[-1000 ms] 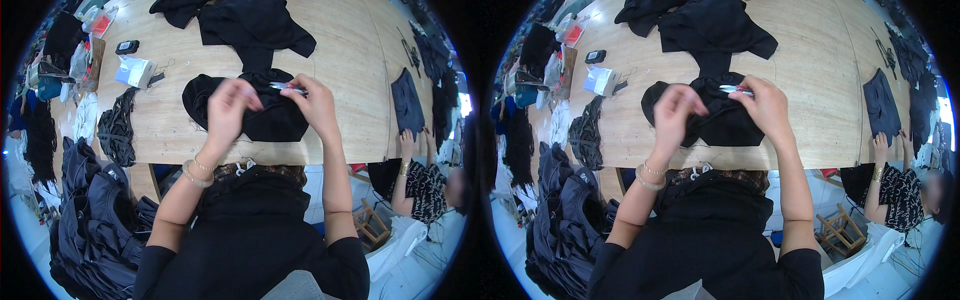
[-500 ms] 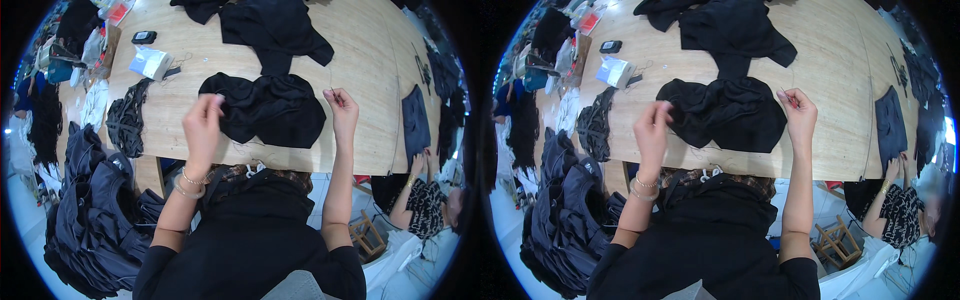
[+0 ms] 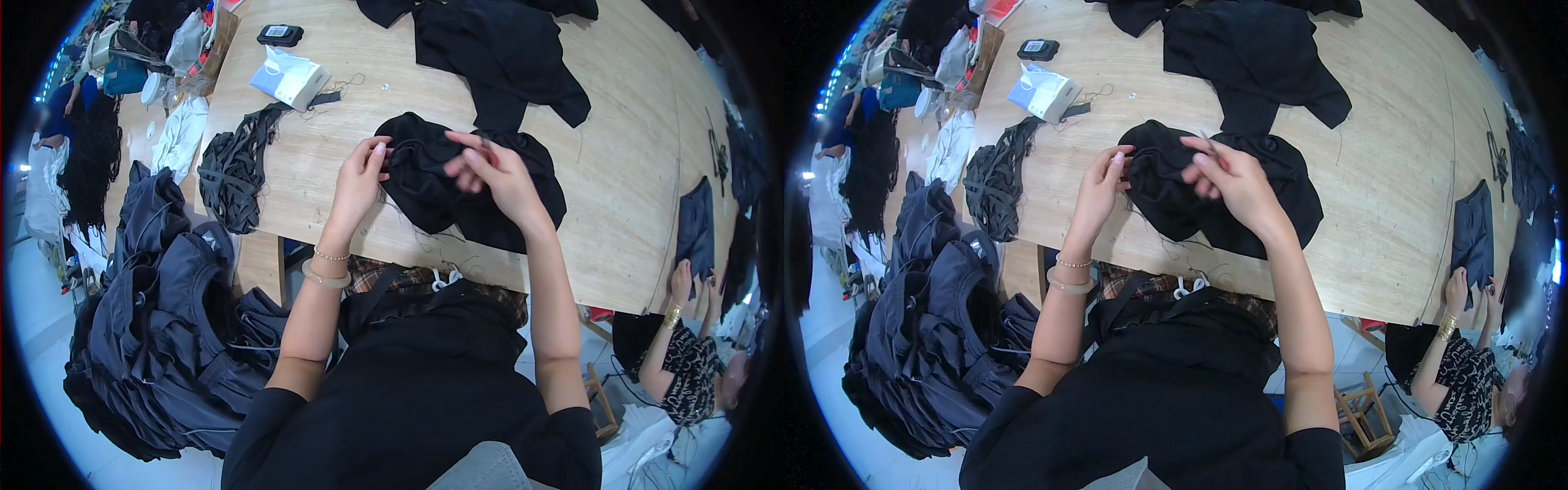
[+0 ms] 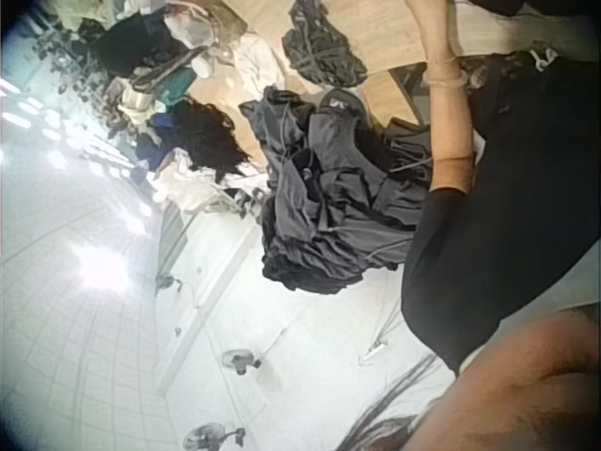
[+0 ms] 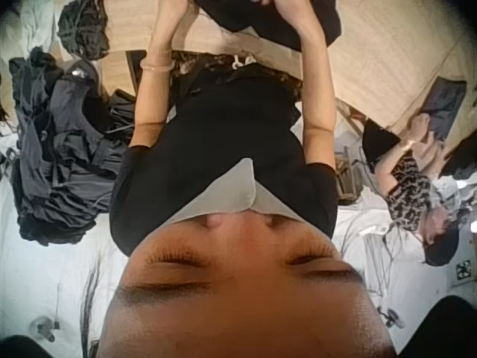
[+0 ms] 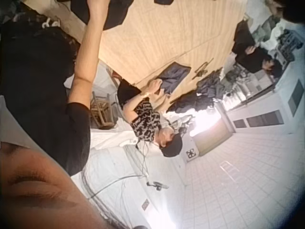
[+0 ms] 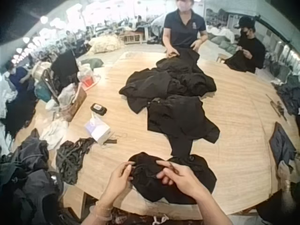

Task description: The person uses small scissors to trim loose threads and excess fabric from black garments laid out on a wooden table. They handle the clothes one at a time, snipping small areas and occasionally turning the items over to access different sides.

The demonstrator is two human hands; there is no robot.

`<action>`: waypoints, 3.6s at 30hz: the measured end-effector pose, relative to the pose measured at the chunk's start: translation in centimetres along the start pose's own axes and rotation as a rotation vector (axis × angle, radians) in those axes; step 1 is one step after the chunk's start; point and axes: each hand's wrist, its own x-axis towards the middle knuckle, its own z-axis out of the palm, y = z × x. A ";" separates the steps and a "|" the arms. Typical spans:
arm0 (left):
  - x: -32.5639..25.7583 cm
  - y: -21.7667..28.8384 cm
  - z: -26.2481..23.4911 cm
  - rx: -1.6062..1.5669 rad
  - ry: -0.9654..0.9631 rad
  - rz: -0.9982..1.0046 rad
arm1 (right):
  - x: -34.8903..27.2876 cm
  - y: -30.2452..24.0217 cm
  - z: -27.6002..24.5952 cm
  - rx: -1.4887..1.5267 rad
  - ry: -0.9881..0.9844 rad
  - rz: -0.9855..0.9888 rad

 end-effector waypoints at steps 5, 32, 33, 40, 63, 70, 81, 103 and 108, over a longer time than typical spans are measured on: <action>0.9 0.0 0.0 -0.125 -0.102 -0.099 | 3.8 1.6 -1.0 -0.330 0.252 -0.163; -0.4 1.4 1.0 -0.426 -0.335 -0.312 | -4.1 4.9 -8.2 0.713 0.386 0.276; -0.6 1.5 1.1 -0.420 -0.369 -0.308 | -4.0 4.6 -8.1 0.798 0.350 0.270; -1.6 1.7 1.1 -0.647 -0.439 -0.327 | -3.8 2.7 -7.5 0.807 0.281 0.199; 4.1 31.3 -9.7 0.622 0.353 1.180 | -1.5 -27.9 -11.8 -0.572 0.506 -0.828; -3.9 35.4 -12.0 0.625 0.751 0.974 | 0.1 -28.9 -5.6 -0.524 0.353 -0.829; -7.1 12.4 10.5 0.739 -0.624 0.846 | -2.9 -0.6 -16.0 -0.729 0.738 -0.138; 0.1 -2.8 -4.8 0.529 0.104 -0.049 | -8.3 7.2 -5.2 0.270 0.619 0.144; 0.1 -0.5 -5.2 0.168 0.490 0.332 | -9.2 4.1 -5.7 0.498 0.573 0.039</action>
